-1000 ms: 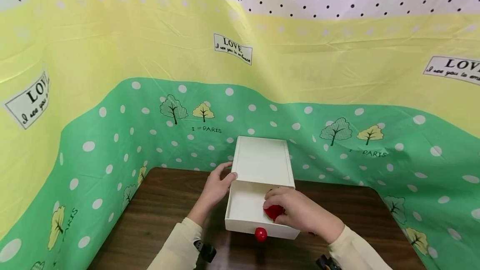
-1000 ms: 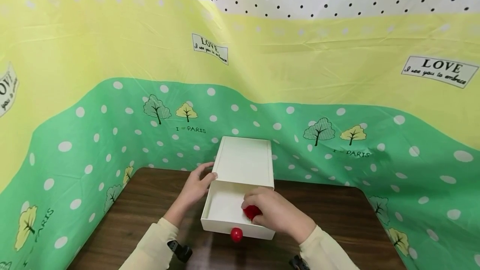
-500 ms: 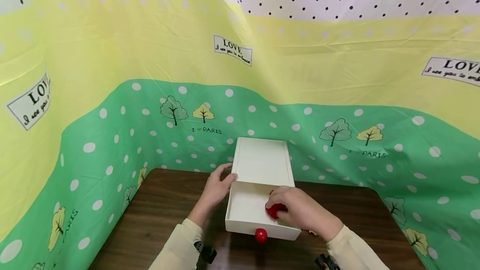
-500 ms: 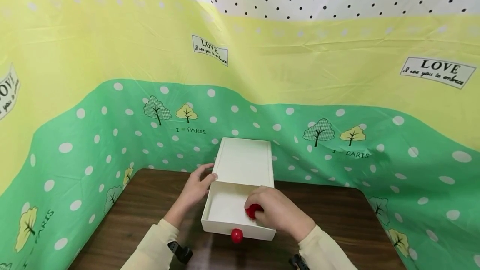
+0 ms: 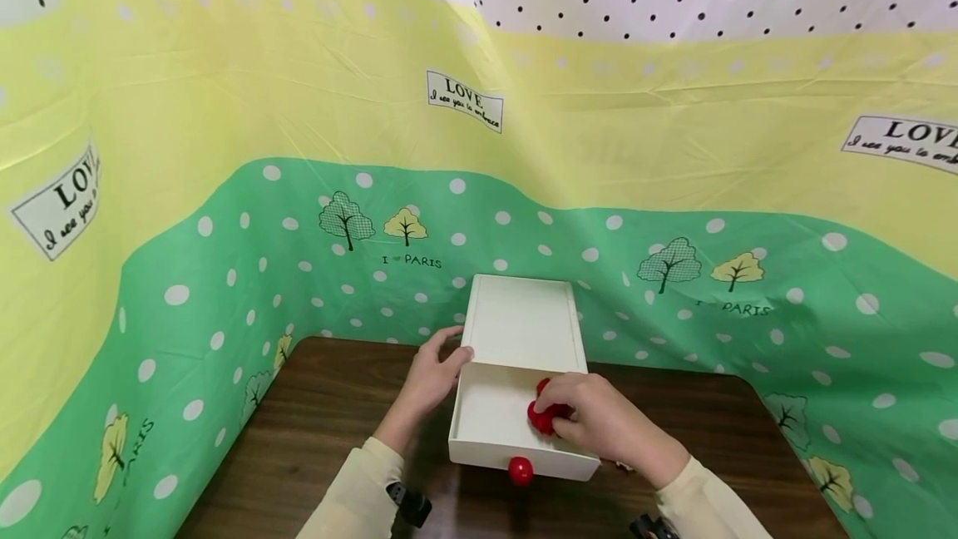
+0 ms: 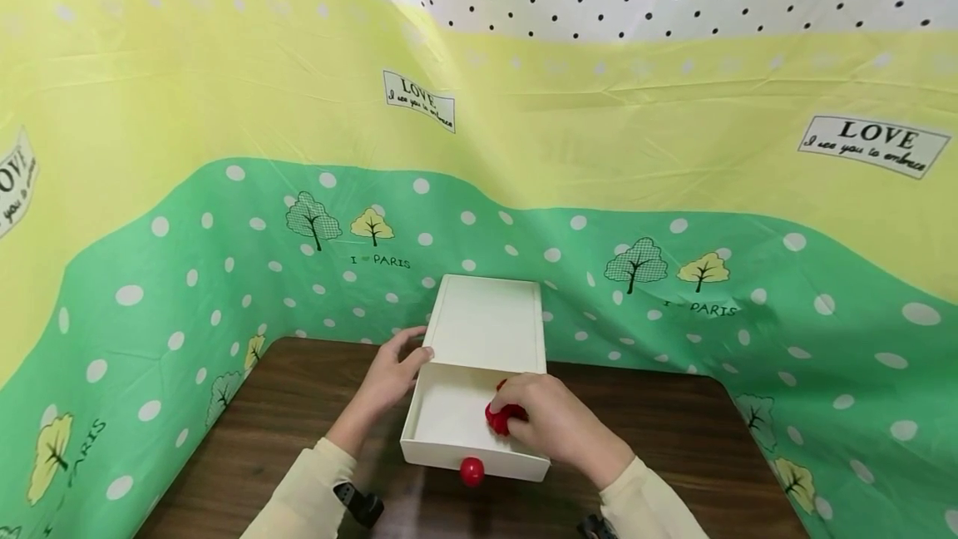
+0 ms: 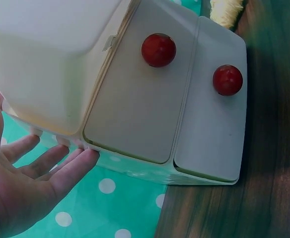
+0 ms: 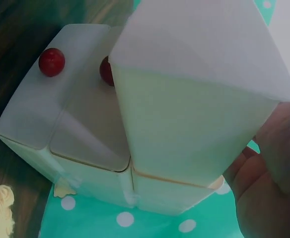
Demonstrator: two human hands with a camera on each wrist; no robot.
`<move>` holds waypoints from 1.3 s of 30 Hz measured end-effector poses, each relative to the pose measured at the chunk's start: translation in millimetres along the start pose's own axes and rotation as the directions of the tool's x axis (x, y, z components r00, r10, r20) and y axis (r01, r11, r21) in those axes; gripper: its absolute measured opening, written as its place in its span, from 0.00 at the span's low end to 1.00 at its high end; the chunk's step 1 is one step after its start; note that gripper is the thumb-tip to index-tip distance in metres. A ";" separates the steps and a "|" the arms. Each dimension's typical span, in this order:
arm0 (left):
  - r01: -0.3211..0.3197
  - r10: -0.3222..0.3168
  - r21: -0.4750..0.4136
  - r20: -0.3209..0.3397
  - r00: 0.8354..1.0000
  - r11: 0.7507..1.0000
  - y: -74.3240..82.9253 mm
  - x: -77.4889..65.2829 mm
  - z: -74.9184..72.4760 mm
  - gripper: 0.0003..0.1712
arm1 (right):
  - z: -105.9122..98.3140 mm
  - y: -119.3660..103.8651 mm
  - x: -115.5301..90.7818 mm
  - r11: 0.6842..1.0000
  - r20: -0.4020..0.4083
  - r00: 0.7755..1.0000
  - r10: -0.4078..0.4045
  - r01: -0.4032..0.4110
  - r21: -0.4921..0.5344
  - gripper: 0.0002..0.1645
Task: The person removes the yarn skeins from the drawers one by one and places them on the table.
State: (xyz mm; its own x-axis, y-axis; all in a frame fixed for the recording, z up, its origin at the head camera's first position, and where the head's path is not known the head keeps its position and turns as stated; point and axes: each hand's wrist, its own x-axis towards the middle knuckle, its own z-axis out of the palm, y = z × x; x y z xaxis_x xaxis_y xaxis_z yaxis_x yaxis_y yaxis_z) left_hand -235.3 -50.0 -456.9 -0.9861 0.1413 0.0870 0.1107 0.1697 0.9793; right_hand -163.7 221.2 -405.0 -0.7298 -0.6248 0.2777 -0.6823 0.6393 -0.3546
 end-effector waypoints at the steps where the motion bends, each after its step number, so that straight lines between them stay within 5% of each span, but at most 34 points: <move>1: -0.002 0.002 -0.001 0.001 1.000 1.000 0.0 0.0 0.0 0.31 | -0.5 -0.4 -0.3 1.000 -0.009 1.000 -0.003 0.003 0.001 0.15; 13: -0.002 0.002 -0.007 -0.001 1.000 1.000 0.5 -0.8 0.0 0.30 | -9.7 -3.7 -7.2 0.999 -0.113 0.992 -0.050 0.051 0.007 0.18; 23: -0.003 0.003 -0.011 0.003 1.000 1.000 0.0 -0.5 0.2 0.30 | -21.3 -13.6 -17.6 0.998 -0.191 0.982 -0.010 0.023 0.064 0.20; 39: -0.002 0.002 0.000 -0.007 1.000 1.000 0.7 -1.8 0.9 0.31 | -35.1 -17.6 -37.7 1.000 -0.304 0.952 -0.026 0.025 -0.007 0.26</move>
State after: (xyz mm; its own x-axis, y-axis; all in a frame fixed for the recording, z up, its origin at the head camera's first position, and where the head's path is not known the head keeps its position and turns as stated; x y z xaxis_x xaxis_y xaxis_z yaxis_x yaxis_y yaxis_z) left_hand -233.4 -49.2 -456.6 -0.9867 0.1353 0.0902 0.1127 0.1692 0.9791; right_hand -125.7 249.2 -377.9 -0.6906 -0.4754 0.5451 -0.7007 0.6263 -0.3415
